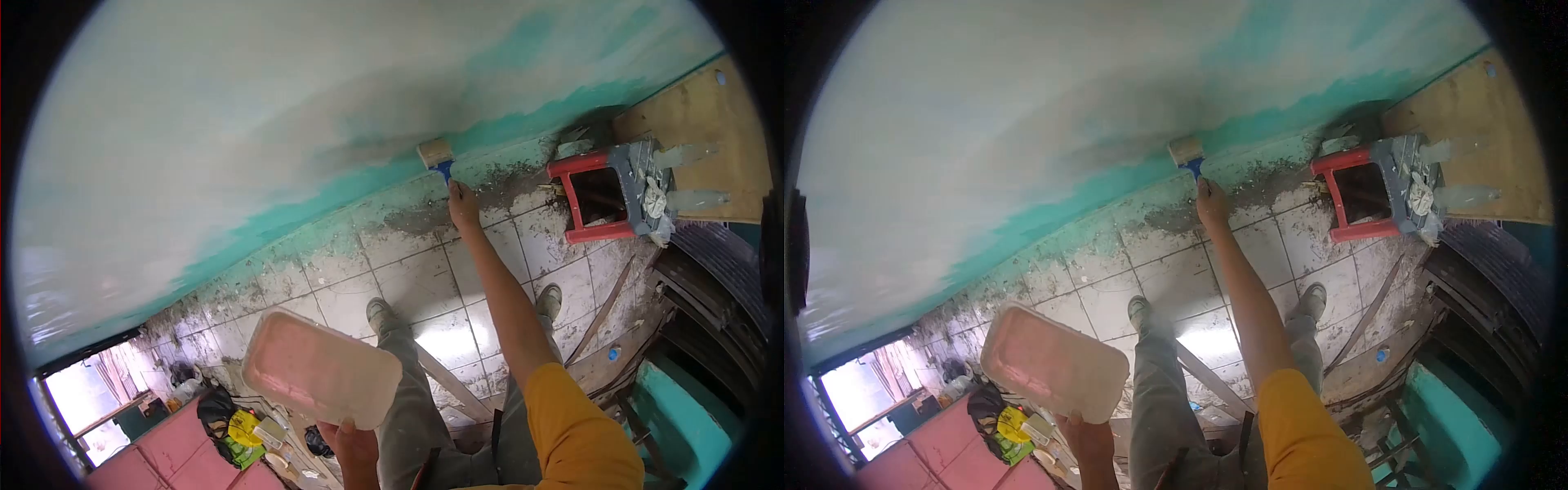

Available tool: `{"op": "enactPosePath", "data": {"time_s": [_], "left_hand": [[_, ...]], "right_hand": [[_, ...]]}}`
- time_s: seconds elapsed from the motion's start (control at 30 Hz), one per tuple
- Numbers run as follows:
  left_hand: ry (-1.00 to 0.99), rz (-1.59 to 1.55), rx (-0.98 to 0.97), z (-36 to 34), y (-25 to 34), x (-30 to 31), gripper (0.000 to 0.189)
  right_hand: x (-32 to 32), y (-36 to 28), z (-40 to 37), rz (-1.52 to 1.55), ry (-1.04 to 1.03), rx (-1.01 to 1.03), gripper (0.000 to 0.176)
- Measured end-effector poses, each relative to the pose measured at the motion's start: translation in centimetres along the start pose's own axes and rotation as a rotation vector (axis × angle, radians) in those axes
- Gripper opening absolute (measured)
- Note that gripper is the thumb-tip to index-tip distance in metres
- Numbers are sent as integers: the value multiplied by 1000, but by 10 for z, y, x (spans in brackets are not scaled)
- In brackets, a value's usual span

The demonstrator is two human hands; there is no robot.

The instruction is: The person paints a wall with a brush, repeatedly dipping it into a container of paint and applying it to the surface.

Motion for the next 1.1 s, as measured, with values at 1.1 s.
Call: {"op": "enactPosePath", "data": {"time_s": [1.1], "left_hand": [[-76, -88, 40, -9, 16, -14, 69]], "right_hand": [[78, -171, -52, -26, 53, 251, 33]]}}
Point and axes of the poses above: each hand's wrist, its own z-axis towards the middle knuckle, its own x-axis out of the back of the hand, y = z × x, the point moved 10 cm from there along z, towards the middle knuckle, and after that the axes turned 8 degrees about -y, right-handed, at the moved point
